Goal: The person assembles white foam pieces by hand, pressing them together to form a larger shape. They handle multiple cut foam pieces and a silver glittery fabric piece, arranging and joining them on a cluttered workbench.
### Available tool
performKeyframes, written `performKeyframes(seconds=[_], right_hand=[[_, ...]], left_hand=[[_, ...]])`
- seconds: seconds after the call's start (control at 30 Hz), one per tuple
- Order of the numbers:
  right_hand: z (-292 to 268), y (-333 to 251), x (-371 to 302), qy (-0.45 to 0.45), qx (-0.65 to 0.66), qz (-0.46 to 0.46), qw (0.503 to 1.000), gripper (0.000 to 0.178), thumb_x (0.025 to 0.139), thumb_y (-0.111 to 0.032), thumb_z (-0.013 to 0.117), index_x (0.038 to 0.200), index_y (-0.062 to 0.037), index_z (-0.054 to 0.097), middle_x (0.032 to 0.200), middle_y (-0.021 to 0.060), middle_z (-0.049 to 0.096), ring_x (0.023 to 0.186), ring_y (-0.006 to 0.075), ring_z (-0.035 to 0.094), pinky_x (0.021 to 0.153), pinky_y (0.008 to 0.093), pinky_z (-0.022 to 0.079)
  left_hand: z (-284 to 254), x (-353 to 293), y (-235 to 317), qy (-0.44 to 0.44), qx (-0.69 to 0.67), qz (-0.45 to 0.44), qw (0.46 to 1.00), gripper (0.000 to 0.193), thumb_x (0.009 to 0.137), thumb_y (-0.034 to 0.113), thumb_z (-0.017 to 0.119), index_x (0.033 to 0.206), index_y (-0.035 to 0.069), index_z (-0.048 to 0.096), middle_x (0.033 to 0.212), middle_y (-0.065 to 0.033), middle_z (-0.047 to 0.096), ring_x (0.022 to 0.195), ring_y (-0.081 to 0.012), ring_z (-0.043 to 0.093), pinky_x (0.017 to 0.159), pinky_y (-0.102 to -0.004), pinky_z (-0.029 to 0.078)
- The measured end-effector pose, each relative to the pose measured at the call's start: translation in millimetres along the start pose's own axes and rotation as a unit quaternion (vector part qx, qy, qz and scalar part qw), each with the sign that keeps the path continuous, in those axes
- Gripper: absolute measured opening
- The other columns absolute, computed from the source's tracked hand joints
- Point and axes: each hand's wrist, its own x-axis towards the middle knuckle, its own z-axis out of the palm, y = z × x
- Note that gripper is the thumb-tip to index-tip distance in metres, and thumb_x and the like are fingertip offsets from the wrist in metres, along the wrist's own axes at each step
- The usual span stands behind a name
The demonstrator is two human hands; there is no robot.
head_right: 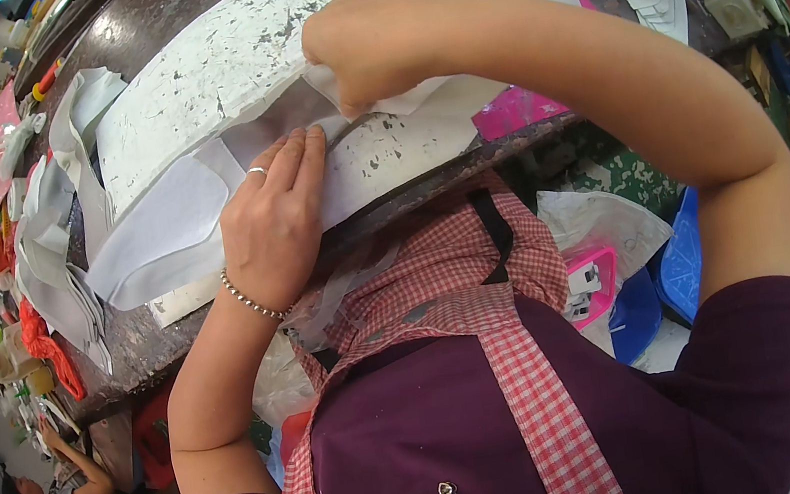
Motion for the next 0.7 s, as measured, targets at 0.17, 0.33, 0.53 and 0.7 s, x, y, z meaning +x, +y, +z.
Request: performKeyframes(seconds=[0.17,0.33,0.53,0.7], right_hand=[[9,13,12,-0.02,-0.009,0.002,1.0,0.032,0.077,-0.019,0.077,0.092,0.0071,0.067,0.093,0.0267,0.068,0.093,0.0423,0.066,0.082,0.0463,0.052],[15,9,16,-0.021,-0.026,0.006,0.999,0.032,0.079,-0.018,0.075,0.095,0.0079,0.068,0.095,0.0276,0.068,0.093,0.0435,0.067,0.083,0.0466,0.052],[12,11,13,0.01,-0.023,-0.02,0.999,0.03,0.076,-0.017,0.076,0.096,0.0051,0.069,0.095,0.0266,0.068,0.093,0.042,0.067,0.082,0.0466,0.052],[-19,11,-18,0.094,-0.126,-0.057,0.986,0.022,0.085,-0.02,0.069,0.086,0.0027,0.07,0.079,0.0119,0.069,0.074,0.0207,0.066,0.064,0.0355,0.052]], left_hand=[[-8,4,1,-0.052,0.036,0.025,0.998,0.048,0.083,0.011,0.058,0.131,0.005,0.058,0.109,-0.0101,0.063,0.099,-0.0202,0.063,0.078,-0.0296,0.054],[-14,17,8,-0.127,0.034,-0.014,0.991,0.043,0.083,0.007,0.059,0.126,0.009,0.063,0.108,-0.0047,0.062,0.098,-0.0187,0.062,0.072,-0.0291,0.054],[11,16,9,0.001,-0.046,-0.02,0.999,0.037,0.082,0.004,0.061,0.119,0.004,0.065,0.115,-0.0055,0.065,0.102,-0.0207,0.066,0.075,-0.0313,0.057],[11,17,11,-0.003,-0.037,-0.022,0.999,0.036,0.081,0.005,0.06,0.117,-0.001,0.064,0.116,-0.0111,0.065,0.1,-0.0238,0.067,0.077,-0.032,0.058]])
